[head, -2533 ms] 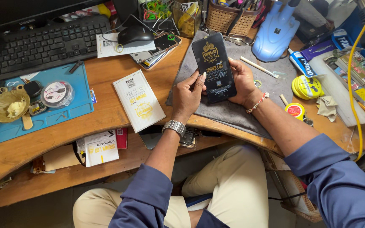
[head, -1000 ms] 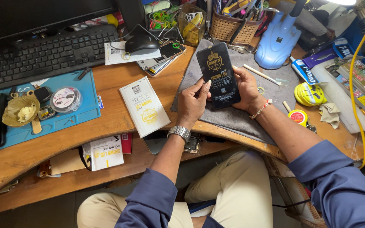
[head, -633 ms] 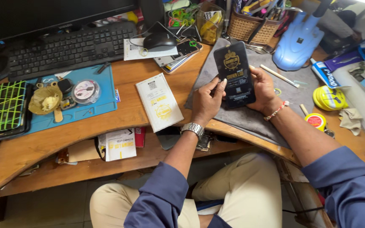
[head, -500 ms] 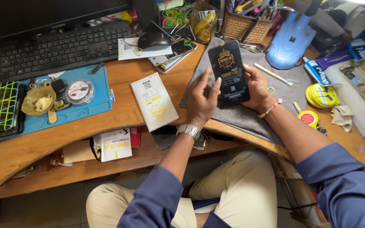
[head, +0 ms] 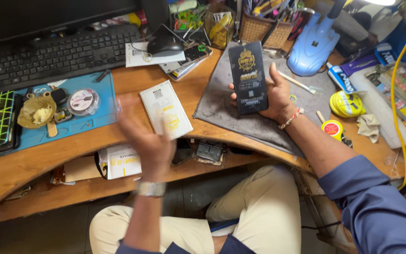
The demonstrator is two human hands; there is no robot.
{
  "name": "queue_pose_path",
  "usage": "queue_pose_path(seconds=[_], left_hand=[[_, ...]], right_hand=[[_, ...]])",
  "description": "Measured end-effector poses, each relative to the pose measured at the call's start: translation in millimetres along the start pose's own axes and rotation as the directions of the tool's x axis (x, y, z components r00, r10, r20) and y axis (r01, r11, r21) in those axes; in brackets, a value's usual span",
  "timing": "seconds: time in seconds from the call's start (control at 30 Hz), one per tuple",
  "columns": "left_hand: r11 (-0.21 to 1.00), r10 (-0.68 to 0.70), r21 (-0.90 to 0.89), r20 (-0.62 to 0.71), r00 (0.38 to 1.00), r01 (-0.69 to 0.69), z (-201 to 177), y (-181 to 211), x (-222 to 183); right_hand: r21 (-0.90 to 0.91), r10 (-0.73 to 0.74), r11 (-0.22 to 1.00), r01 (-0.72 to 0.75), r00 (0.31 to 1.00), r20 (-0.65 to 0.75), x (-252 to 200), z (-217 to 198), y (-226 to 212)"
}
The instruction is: The person assembles a mobile phone by connecting internal cables to the circuit board, placing the battery into the chassis, and securing the screen assembly to the main body with rubber bands.
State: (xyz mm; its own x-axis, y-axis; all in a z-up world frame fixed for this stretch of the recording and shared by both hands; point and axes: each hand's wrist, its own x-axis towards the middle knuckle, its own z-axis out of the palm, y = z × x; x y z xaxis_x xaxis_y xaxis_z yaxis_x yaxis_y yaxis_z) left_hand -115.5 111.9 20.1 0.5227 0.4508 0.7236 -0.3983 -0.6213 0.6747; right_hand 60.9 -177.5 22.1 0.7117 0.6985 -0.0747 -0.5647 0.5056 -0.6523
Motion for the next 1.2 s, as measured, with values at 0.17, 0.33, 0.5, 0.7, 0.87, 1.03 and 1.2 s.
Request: queue_pose_path(seconds=[0.17,0.33,0.5,0.7,0.87,1.03,1.2], left_hand=[[0.997,0.052,-0.077,0.342,0.938,-0.027,105,57,21],[0.888,-0.185,-0.285,0.497,0.848,0.361,161,68,74],[0.917,-0.077,-0.287,0.553,0.83,0.276,159,69,83],[0.927,-0.075,-0.292,0.471,0.879,0.236,155,68,81],[0.877,-0.271,-0.259,0.429,0.862,0.405,130,42,65],[0.79,-0.259,-0.154,0.793,0.551,0.593,95,38,24],[0.893,-0.347,0.166,0.846,0.404,0.419,101,37,33]], right_hand=[[-0.221,-0.078,0.971,0.094,0.994,0.081,-6,-3,-1],[-0.327,-0.183,0.926,0.188,0.982,0.047,-10,-16,-6],[-0.456,-0.215,0.863,0.218,0.975,0.058,-7,-28,-7],[-0.671,-0.238,0.706,0.225,0.968,0.075,-2,-36,-16],[-0.615,-0.478,0.704,0.355,0.878,-0.039,-6,-22,-20],[-0.65,-0.499,0.673,0.353,0.865,-0.047,5,-12,-4],[-0.721,-0.243,0.676,0.149,0.97,-0.027,-1,-10,-3]])
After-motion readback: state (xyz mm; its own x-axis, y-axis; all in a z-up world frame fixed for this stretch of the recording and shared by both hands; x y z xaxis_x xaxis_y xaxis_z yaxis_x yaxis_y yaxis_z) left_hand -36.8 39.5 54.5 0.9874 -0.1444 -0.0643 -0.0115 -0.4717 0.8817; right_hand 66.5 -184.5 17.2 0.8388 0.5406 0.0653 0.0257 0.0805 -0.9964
